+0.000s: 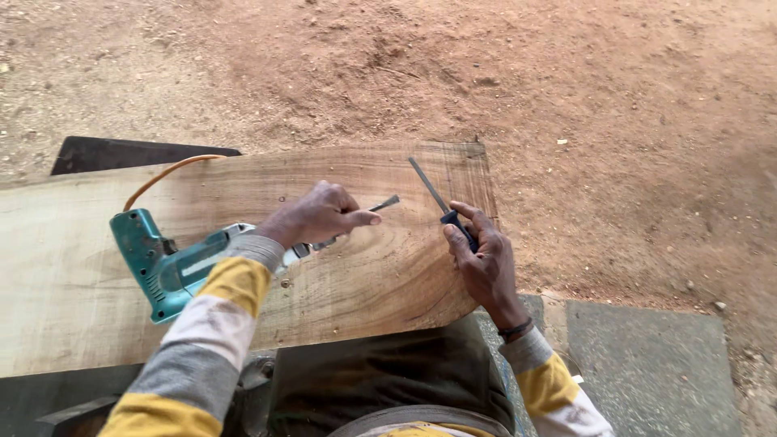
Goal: The person drills holes into a curved wooden board using a power drill and refines the wood using a hand file.
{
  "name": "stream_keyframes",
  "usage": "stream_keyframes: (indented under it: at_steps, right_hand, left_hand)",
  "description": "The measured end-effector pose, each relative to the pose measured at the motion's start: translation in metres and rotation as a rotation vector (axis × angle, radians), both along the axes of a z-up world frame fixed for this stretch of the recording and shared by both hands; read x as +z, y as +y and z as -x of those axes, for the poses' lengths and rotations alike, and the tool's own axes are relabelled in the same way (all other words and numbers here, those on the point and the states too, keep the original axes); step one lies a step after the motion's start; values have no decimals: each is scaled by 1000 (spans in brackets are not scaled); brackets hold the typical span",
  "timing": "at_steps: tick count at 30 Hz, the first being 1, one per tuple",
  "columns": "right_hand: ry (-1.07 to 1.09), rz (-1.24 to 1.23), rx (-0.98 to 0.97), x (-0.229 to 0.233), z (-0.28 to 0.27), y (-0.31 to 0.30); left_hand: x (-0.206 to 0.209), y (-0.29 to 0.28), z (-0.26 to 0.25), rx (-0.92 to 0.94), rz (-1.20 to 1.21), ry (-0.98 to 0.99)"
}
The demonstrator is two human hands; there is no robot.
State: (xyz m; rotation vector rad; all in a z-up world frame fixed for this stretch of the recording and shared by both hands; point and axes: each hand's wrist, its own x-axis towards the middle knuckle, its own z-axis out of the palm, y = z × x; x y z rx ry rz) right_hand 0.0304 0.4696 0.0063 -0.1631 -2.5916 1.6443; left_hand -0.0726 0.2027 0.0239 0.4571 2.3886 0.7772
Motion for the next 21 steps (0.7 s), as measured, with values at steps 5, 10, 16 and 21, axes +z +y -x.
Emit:
stream_keyframes:
  at_steps: [5, 10, 16, 21]
  right_hand:
    - [-29, -59, -1, 1, 1, -1]
    - [-11, -106, -1, -3, 1, -1]
    - [4, -155, -1, -13, 2, 3]
    - [14, -161, -11, -18, 3, 3]
  left_hand:
    - [6, 3, -4, -7, 65, 41]
    - [14, 5, -7, 14, 118, 55]
    - [12, 7, -9, 39, 135, 71]
    - [10, 5, -10, 16, 144, 131]
